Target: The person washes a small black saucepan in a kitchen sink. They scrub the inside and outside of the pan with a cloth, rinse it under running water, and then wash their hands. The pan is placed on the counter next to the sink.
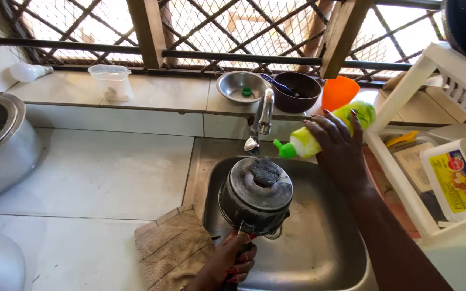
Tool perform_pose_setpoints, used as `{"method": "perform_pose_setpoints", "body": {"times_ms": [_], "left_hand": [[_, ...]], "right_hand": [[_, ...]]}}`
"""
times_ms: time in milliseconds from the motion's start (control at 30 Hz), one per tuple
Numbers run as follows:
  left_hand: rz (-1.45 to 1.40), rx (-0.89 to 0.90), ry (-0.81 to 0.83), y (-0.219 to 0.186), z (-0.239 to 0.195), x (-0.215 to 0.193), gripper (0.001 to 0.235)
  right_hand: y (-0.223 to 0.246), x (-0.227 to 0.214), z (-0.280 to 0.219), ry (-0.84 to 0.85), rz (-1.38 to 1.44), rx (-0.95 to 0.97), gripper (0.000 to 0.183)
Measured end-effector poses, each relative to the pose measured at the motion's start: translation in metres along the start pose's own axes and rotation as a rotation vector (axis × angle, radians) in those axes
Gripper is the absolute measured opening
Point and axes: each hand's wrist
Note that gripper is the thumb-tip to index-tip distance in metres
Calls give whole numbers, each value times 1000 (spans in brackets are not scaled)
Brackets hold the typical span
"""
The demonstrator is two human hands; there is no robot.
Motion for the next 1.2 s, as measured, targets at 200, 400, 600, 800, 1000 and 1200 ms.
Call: {"method": "perform_pose_setpoints", "body": {"times_ms": [200, 400, 600, 800, 1000, 1200], "left_hand": [[39, -7, -34, -7, -8, 14, 4], [48, -26, -61, -12, -11, 22, 7], [51, -12, -53, -14, -16, 28, 10], [64, -13, -55, -12, -13, 27, 8], [59, 13, 33, -2, -5, 4, 4], [3, 2, 1, 3, -2, 0, 8]], "right_hand": [[11, -20, 9, -51, -209, -128, 44], [17, -29, 14, -40, -212, -191, 49], [5, -15, 10, -61, -107, -89, 58], [-13, 6, -7, -66, 195, 175, 58], [-70, 95, -48, -51, 607, 696, 79], [-81, 105, -40, 39, 941, 1297, 75]]}}
Point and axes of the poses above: each hand's wrist, its own z-axis towards the middle knuckle, its own x-axis out of the palm, y = z × x, and after that the axes turned 12 degrees about x, right-handed
